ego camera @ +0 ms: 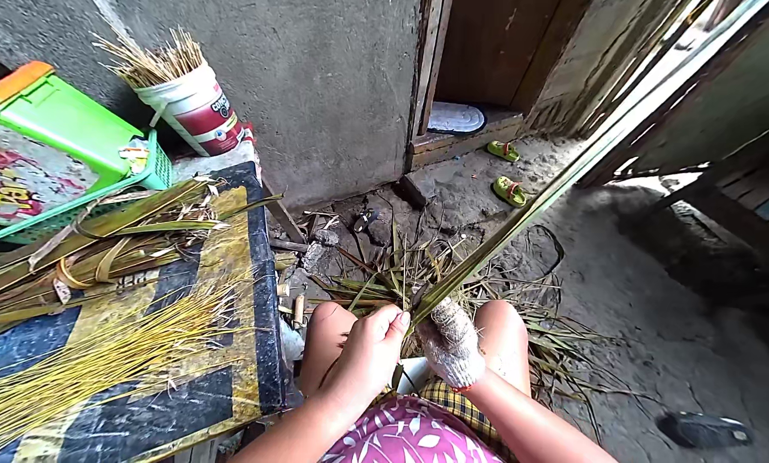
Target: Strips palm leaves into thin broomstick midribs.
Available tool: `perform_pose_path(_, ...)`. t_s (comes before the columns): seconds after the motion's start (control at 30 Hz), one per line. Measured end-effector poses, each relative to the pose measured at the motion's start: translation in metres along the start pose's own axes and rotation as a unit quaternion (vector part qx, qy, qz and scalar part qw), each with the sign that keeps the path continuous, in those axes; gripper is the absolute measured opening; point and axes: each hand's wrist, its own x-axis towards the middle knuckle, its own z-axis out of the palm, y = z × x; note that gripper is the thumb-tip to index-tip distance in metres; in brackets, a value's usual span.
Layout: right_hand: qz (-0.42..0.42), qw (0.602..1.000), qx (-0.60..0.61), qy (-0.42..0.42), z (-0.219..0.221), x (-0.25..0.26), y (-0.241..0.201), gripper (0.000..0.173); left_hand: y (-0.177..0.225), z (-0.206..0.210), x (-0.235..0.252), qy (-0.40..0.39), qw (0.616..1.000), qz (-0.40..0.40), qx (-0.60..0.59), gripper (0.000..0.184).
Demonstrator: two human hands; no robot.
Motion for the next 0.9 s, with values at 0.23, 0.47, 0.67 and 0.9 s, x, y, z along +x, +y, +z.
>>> perform_pose_path(0.23, -0.026, 0.984, 0.122, -0.124, -0.013, 0.001, 0.005, 0.024, -0.005, 0.007, -0.011, 0.057, 0.989, 0.083, 0.110, 0.029)
perform_pose_path(0.47, 0.132, 0.931, 0.303, -0.154, -0.016, 0.002, -0.001, 0.034, -0.009, 0.006, -0.007, 0.024, 0.991, 0.081, 0.105, 0.032)
perform_pose_path(0.67, 0.346, 0.880, 0.324, 0.027, -0.037, 0.044, 0.008, 0.038, -0.032, -0.015, -0.004, -0.051, 0.991, 0.018, 0.121, 0.032)
perform_pose_path(0.9, 0.428, 0.866, 0.202, 0.163, -0.112, 0.092, 0.121, 0.024, -0.075, -0.101, 0.033, -0.031, 0.942, -0.104, 0.317, 0.037)
